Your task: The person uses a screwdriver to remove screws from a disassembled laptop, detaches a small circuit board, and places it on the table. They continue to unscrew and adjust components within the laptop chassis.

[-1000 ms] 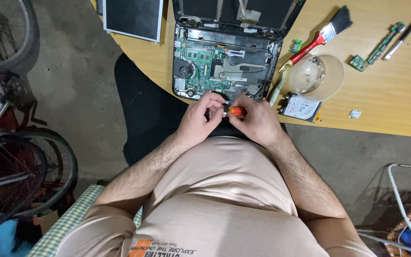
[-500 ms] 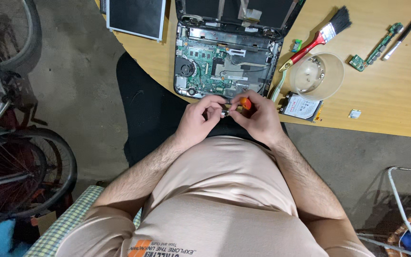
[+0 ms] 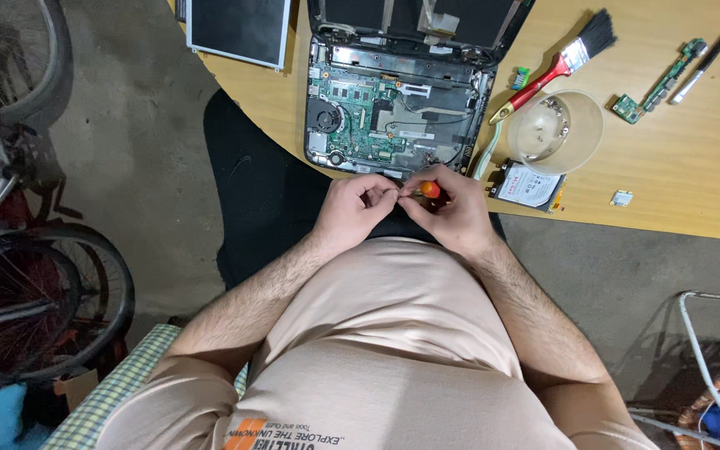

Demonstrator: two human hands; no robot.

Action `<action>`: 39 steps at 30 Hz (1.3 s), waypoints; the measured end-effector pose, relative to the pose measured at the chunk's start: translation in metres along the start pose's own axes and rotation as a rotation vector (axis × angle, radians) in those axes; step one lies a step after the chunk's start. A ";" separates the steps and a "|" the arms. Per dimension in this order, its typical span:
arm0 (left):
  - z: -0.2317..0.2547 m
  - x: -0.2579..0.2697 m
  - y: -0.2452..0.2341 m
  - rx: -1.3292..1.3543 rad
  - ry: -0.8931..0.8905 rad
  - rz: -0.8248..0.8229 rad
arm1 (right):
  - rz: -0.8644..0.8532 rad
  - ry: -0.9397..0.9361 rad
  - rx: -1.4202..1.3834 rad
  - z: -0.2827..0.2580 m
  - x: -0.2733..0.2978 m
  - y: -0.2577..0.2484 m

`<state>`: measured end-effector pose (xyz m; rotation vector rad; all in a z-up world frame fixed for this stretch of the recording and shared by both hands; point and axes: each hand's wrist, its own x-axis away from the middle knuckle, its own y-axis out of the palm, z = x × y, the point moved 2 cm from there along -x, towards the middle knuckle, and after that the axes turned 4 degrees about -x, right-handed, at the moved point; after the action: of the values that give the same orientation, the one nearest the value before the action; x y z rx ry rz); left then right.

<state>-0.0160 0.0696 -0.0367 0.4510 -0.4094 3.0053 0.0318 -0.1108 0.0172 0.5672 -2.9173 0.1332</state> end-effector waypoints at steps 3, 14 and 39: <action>0.003 0.002 -0.001 -0.005 0.013 -0.011 | 0.025 0.023 -0.015 0.006 0.000 -0.003; 0.005 0.000 -0.002 0.029 -0.001 -0.052 | 0.018 0.054 0.095 0.017 -0.002 -0.003; -0.020 -0.041 -0.020 -0.363 0.391 0.128 | -0.043 -0.229 0.747 0.049 -0.047 0.003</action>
<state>0.0199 0.0929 -0.0626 -0.1938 -0.9464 2.9342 0.0659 -0.0965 -0.0399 0.7775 -2.9983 1.2564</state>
